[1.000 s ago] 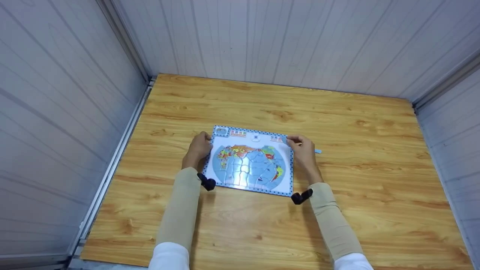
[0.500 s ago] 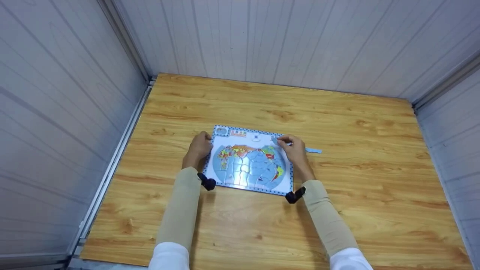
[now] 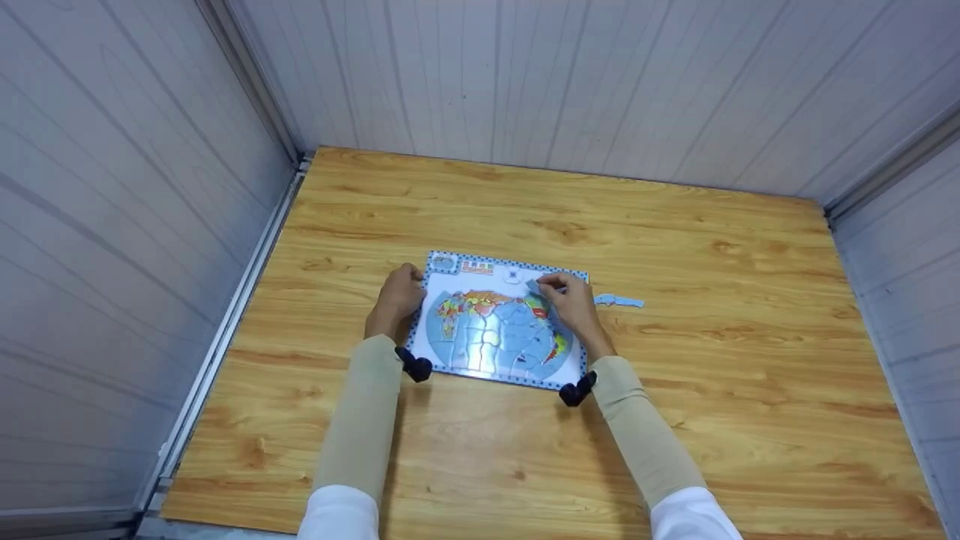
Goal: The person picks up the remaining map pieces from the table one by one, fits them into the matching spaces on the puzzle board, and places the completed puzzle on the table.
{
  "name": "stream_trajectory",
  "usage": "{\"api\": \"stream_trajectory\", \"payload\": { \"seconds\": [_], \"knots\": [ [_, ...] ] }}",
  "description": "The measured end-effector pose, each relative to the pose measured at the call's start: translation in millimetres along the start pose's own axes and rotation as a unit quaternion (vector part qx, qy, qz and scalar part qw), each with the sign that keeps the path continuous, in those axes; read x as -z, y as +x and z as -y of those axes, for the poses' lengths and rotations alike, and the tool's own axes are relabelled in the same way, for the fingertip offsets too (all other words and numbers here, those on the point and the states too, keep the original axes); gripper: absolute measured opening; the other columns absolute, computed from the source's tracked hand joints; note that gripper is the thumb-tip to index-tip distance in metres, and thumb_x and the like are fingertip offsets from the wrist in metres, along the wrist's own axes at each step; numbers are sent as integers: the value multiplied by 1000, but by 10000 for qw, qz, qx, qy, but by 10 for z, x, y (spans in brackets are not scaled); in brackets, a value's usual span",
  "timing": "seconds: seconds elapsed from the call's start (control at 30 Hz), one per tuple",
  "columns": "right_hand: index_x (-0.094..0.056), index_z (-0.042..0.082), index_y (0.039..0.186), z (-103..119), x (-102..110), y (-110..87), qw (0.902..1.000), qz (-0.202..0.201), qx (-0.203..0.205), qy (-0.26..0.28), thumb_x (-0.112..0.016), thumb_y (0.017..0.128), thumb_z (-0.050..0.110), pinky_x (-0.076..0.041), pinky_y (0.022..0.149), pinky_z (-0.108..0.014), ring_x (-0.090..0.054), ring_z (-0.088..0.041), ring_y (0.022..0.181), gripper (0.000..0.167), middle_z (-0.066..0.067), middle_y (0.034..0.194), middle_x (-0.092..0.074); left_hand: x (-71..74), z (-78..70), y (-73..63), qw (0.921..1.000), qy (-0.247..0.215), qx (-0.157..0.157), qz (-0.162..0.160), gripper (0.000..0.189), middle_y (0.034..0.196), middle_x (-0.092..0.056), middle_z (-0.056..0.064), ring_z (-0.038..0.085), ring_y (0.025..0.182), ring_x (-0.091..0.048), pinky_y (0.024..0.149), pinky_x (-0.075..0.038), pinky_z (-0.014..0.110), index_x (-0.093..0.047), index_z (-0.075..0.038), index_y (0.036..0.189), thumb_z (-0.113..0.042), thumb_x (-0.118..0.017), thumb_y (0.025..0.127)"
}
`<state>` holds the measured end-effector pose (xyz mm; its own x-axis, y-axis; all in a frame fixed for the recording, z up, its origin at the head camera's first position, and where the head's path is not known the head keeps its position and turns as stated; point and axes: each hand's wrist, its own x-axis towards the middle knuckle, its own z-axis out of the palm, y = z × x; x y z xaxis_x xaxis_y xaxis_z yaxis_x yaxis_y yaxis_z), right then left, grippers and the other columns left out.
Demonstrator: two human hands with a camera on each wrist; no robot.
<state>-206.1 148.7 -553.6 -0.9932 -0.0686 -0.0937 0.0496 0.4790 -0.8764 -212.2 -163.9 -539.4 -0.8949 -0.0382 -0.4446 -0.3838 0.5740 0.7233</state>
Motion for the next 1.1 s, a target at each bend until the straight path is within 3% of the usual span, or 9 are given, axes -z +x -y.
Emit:
{"api": "stream_trajectory", "payload": {
  "seconds": [0.47, 0.87, 1.1],
  "knots": [
    [-68, 12, 109, 39, -54, 34, 9996, 217, -21, 158, -56, 96, 22, -45, 78, -31, -56, -19, 91, 20, -5, 105, -64, 8, -17, -32, 9999, -91, 96, 63, 27, 120, -53, 12, 26, 110, -52, 97, -44, 41, -47, -9, 123, -10, -49, 96],
    [-69, 11, 107, 66, -169, 87, 9996, 280, -7, -74, -55, 96, 17, -47, 79, -31, -59, -17, 91, 19, -4, 104, -66, 4, 1, -49, 10000, -44, -48, 12, 29, 121, -52, 13, 26, 110, -51, 98, -42, 42, -46, -7, 125, -9, -46, 96],
    [-70, 8, 106, 83, -225, 90, 9987, 311, 331, -240, -54, 96, 12, -48, 81, -34, -61, -19, 95, 19, -8, 107, -67, 7, -3, -71, 9999, -82, -80, 47, 29, 120, -52, 14, 28, 111, -51, 98, -43, 43, -46, -6, 125, -8, -47, 97]
  ]
}}
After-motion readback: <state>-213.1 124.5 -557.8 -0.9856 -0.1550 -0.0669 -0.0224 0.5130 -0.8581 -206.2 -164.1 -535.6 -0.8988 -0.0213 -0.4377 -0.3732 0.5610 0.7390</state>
